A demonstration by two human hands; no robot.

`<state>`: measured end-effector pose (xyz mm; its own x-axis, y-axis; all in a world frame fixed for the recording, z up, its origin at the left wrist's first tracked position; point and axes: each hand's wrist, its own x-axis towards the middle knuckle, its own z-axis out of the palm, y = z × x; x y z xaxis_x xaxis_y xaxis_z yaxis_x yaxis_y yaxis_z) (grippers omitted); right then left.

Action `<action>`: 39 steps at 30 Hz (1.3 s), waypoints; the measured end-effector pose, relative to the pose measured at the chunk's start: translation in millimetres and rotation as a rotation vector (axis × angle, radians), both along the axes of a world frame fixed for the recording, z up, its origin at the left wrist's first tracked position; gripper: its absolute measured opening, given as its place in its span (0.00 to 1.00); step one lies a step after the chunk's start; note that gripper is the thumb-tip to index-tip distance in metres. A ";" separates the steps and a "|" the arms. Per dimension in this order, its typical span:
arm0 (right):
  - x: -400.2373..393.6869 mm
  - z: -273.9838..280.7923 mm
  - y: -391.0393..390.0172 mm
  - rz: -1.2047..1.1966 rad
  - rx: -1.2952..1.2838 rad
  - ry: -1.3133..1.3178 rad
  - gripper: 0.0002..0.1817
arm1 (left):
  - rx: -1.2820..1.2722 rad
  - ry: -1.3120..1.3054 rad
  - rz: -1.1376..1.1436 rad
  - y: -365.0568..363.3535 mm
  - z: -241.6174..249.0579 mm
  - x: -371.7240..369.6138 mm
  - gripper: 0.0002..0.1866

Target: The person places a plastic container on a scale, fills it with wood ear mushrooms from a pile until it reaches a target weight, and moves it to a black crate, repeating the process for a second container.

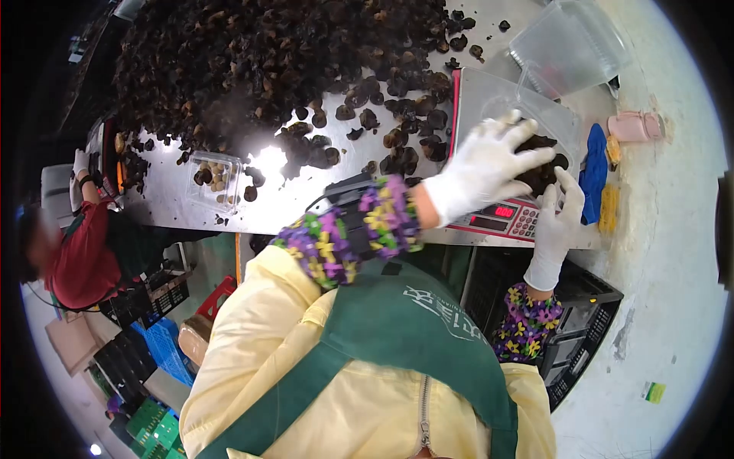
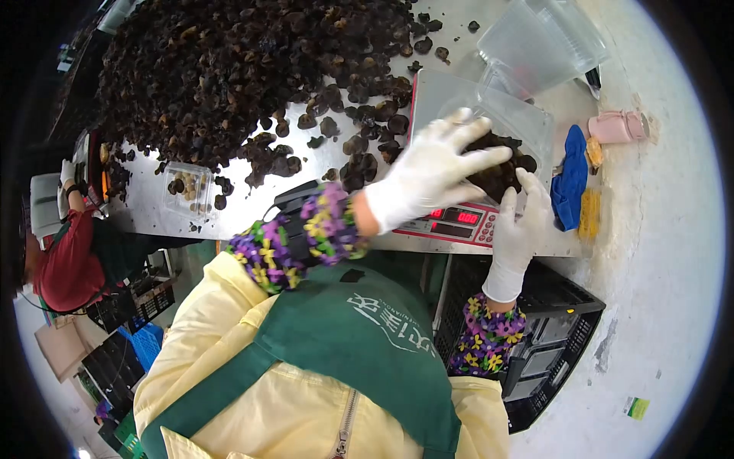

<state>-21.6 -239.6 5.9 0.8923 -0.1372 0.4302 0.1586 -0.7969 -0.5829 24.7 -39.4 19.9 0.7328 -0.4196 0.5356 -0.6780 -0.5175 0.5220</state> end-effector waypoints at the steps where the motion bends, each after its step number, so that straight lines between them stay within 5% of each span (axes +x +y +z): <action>1: -5.7 2.9 -0.4 0.005 -0.041 -0.014 0.18 | -0.004 -0.001 0.041 18.8 -6.7 1.1 0.32; 4: -19.8 12.0 1.2 0.023 -0.027 -0.017 0.18 | 0.026 0.207 0.283 90.0 -35.1 8.6 0.28; 8: -28.2 14.4 6.2 0.041 -0.016 -0.022 0.18 | 0.377 0.123 0.531 162.8 -98.4 32.1 0.32; 12: -25.9 14.0 15.0 0.067 -0.046 -0.020 0.18 | 0.492 0.241 0.143 128.3 -80.3 40.2 0.39; 14: -25.5 15.0 19.0 0.072 -0.049 -0.018 0.18 | 0.547 0.217 0.125 105.7 -99.5 43.7 0.44; 16: -27.5 15.5 20.5 0.070 -0.030 -0.019 0.18 | 0.595 0.302 0.111 92.6 -102.2 41.0 0.40; 18: -30.0 15.7 19.5 0.067 0.019 -0.003 0.18 | 0.533 0.256 0.037 93.1 -116.4 39.3 0.21; 23: -40.8 15.0 8.3 0.034 0.058 -0.009 0.17 | 0.282 0.146 0.073 117.9 -124.0 37.3 0.11; 30: -45.0 14.3 -8.1 -0.046 0.041 -0.041 0.15 | -0.122 0.093 0.116 77.8 -35.7 55.9 0.09; 34: -39.7 14.8 -17.6 -0.081 0.055 -0.055 0.15 | -0.044 -0.009 -0.054 8.8 20.7 55.8 0.10; 39: -29.2 13.5 -30.8 -0.077 0.081 -0.071 0.14 | 0.150 0.068 -0.181 -53.7 10.1 54.1 0.19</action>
<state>-50.8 -270.3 19.3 0.8455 -0.2410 0.4764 0.1419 -0.7588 -0.6356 78.8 -93.1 30.0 0.6707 -0.6186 0.4093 -0.7326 -0.4664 0.4957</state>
